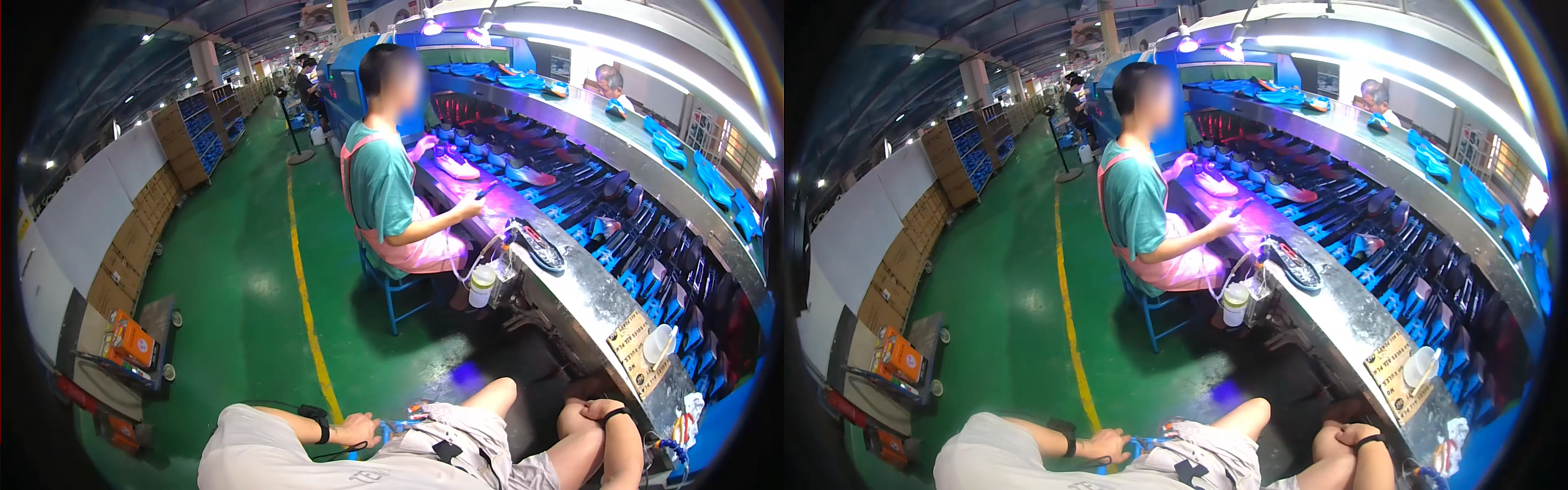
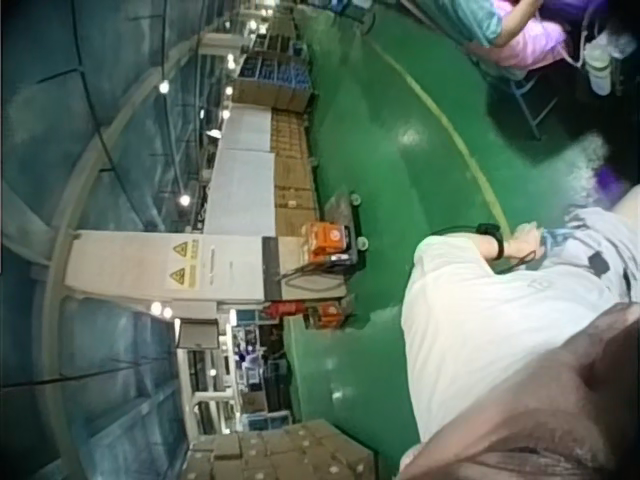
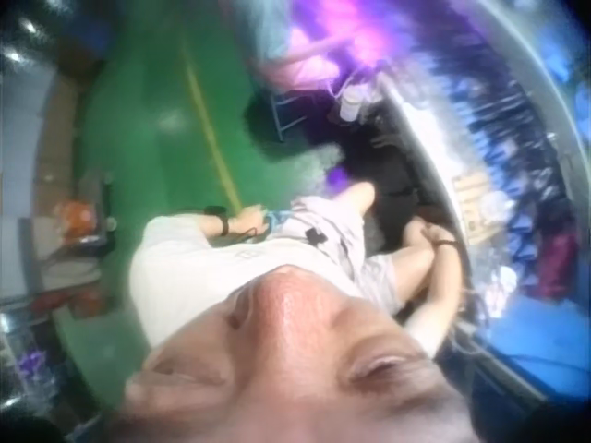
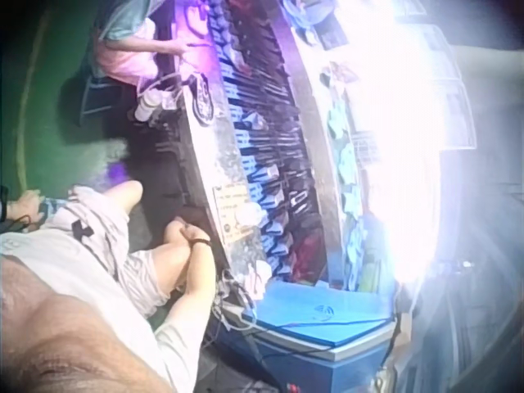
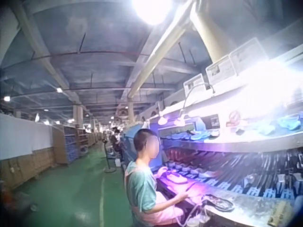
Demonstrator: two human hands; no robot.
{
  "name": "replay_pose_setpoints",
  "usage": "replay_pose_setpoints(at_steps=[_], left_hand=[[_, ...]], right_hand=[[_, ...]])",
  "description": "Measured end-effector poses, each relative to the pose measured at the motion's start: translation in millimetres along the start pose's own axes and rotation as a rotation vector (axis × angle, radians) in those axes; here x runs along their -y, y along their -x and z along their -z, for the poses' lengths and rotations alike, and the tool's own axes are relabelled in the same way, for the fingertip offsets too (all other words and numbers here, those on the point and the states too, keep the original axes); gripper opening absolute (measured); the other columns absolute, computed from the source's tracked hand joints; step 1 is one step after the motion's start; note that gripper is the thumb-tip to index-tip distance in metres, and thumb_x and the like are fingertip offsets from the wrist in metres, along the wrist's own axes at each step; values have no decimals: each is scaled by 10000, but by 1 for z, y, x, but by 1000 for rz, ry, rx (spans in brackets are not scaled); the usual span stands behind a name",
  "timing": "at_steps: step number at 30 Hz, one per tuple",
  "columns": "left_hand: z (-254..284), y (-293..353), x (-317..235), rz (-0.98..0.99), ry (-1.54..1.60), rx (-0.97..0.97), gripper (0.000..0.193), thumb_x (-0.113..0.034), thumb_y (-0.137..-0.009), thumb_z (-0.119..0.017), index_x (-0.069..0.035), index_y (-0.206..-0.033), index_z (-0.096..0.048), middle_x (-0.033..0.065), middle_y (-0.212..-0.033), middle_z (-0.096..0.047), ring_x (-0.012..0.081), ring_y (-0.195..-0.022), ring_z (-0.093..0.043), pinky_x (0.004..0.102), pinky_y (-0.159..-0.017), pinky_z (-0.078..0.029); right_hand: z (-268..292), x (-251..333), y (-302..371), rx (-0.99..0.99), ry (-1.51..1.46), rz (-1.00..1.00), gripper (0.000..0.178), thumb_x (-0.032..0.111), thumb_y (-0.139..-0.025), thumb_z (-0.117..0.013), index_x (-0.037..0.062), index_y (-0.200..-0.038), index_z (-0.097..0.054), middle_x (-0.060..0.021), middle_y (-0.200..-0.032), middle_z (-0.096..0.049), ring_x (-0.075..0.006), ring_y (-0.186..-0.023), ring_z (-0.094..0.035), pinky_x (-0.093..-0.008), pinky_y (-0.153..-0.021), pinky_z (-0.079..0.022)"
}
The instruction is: Applying glue to shoe soles and placing them on a conveyor belt.
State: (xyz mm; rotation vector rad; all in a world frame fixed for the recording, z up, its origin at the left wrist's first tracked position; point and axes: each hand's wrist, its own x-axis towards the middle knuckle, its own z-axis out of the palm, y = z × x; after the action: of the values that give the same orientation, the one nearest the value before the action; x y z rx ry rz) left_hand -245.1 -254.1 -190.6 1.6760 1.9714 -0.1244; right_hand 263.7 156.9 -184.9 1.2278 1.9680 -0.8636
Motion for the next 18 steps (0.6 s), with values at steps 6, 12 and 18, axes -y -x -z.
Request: replay_pose_setpoints(at_steps=[6,12,18], left_hand=[[9,-8,-1,-163,-157,158,517,-392,-848,-666,26,-1151,-642,298,-1022,-645,447,-901,-674,523,-787,-561],[26,-8,-16,-115,-145,234,395,-295,-820,-668,3,-1079,-690,290,-1029,-673,444,-954,-684,509,-826,-555],[15,-13,-5,-143,-138,232,483,-360,-837,-679,27,-1124,-649,298,-1015,-657,440,-920,-681,510,-795,-564]], right_hand=[[-12,-24,25,-70,16,-127,653,548,-940,-516,67,-1371,-618,-198,-1397,-602,-345,-1314,-564,-417,-1114,-422],[-4,-29,36,-123,48,-236,647,541,-935,-520,68,-1364,-625,-199,-1397,-601,-345,-1314,-564,-416,-1113,-424],[-1,-32,28,-117,112,-203,604,508,-891,-545,78,-1291,-683,-212,-1361,-615,-352,-1291,-576,-421,-1098,-441]])
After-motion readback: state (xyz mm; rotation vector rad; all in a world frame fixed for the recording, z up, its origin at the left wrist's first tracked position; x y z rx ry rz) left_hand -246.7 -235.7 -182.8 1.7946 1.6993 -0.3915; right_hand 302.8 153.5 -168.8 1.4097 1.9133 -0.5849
